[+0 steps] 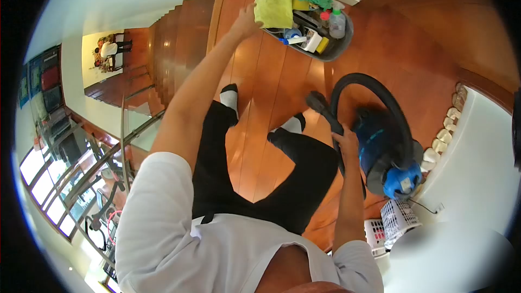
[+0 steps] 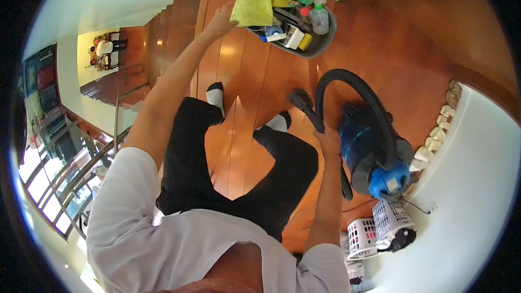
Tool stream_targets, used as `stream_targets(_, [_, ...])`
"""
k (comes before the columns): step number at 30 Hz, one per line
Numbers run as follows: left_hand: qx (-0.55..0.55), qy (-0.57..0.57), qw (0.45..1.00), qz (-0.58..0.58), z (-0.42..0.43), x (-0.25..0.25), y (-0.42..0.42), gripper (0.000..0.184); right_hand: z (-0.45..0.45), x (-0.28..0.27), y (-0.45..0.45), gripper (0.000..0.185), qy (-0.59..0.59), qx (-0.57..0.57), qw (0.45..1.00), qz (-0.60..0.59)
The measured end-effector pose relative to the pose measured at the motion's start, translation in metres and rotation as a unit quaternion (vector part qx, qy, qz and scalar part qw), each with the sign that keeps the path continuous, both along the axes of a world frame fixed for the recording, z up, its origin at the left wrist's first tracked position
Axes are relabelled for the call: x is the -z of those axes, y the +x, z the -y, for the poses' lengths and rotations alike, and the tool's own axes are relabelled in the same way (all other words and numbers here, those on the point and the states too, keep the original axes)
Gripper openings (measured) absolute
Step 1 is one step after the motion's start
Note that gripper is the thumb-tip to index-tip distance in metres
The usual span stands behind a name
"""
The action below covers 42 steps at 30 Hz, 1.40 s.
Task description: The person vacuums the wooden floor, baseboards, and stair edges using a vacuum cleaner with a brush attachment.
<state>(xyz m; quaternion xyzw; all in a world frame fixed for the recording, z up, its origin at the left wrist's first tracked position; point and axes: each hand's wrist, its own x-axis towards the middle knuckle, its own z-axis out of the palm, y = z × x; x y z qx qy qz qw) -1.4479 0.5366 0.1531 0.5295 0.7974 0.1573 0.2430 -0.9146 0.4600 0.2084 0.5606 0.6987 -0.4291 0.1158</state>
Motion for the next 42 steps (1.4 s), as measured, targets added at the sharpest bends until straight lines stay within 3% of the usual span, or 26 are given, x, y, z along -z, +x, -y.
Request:
stream_targets(1, [-0.017, 0.023, 0.999, -0.029, -0.008, -0.003, -0.011, 0.072, 0.003, 0.043, 0.022, 0.048, -0.015, 0.027, 0.999, -0.015])
stream_targets(3, [-0.002, 0.004, 1.000, -0.010, -0.031, 0.027, -0.040, 0.066, 0.013, 0.079, 0.018, 0.042, -0.096, 0.163, 0.979, -0.078])
stream_targets(4, [-0.010, -0.004, 0.999, -0.030, -0.038, 0.054, -0.057, 0.063, 0.003, 0.062, 0.003, 0.039, -0.158, 0.272, 0.942, -0.118])
stream_targets(6, [-0.018, -0.071, 0.995, -0.067, -0.056, 0.091, -0.077, 0.059, -0.008, 0.078, 0.000, 0.032, -0.168, 0.219, 0.960, -0.036])
stream_targets(7, [0.010, -0.062, 0.996, -0.064, -0.064, 0.120, -0.095, 0.058, -0.004, 0.097, 0.006, 0.048, -0.108, 0.169, 0.980, -0.008])
stream_targets(10, [0.011, -0.119, 0.992, 0.038, -0.075, 0.112, -0.097, 0.062, -0.001, 0.142, 0.043, 0.040, -0.053, 0.092, 0.992, -0.062])
stream_targets(14, [0.021, -0.156, 0.955, 0.252, -0.076, 0.087, -0.092, 0.070, -0.010, 0.091, -0.004, 0.033, -0.081, 0.183, 0.979, 0.031])
stream_targets(16, [0.063, -0.114, 0.940, 0.315, -0.071, 0.097, -0.099, 0.072, -0.003, 0.098, 0.009, 0.030, -0.075, 0.178, 0.979, 0.058])
stream_targets(18, [0.069, -0.142, 0.925, 0.344, -0.058, 0.073, -0.094, 0.075, 0.008, 0.089, 0.001, 0.030, -0.047, 0.203, 0.978, -0.016])
stream_targets(20, [0.078, -0.141, 0.904, 0.395, -0.055, 0.081, -0.099, 0.081, 0.013, 0.078, -0.005, 0.037, -0.043, 0.171, 0.983, 0.057])
stream_targets(22, [0.079, -0.143, 0.911, 0.378, -0.049, 0.089, -0.105, 0.086, 0.031, 0.083, -0.004, 0.047, 0.070, 0.160, 0.983, 0.064])
stream_targets(25, [0.096, -0.192, 0.918, 0.334, -0.045, 0.077, -0.108, 0.089, 0.041, 0.075, -0.011, 0.054, 0.147, 0.113, 0.971, 0.151])
stream_targets(28, [0.009, -0.062, 0.913, 0.402, -0.019, 0.064, -0.082, 0.078, 0.034, 0.051, -0.039, 0.059, 0.062, 0.158, 0.967, 0.189])
stream_targets(31, [0.053, -0.085, 0.878, 0.468, -0.031, 0.099, -0.093, 0.079, 0.033, 0.056, -0.034, 0.057, 0.073, 0.127, 0.967, 0.207])
stream_targets(34, [0.051, -0.076, 0.884, 0.459, -0.031, 0.105, -0.091, 0.074, 0.038, 0.064, -0.022, 0.055, 0.107, 0.092, 0.978, 0.155])
stream_targets(37, [0.009, -0.077, 0.901, 0.428, -0.015, 0.086, -0.072, 0.072, 0.048, 0.074, -0.014, 0.053, 0.122, 0.085, 0.976, 0.158])
stream_targets(40, [-0.069, -0.002, 0.884, 0.463, 0.019, 0.105, -0.067, 0.073, 0.081, 0.093, 0.002, 0.052, 0.179, 0.108, 0.967, 0.143])
stream_targets(42, [-0.087, -0.039, 0.896, 0.434, 0.045, 0.094, -0.070, 0.076, 0.098, 0.104, 0.011, 0.051, 0.202, 0.128, 0.963, 0.123])
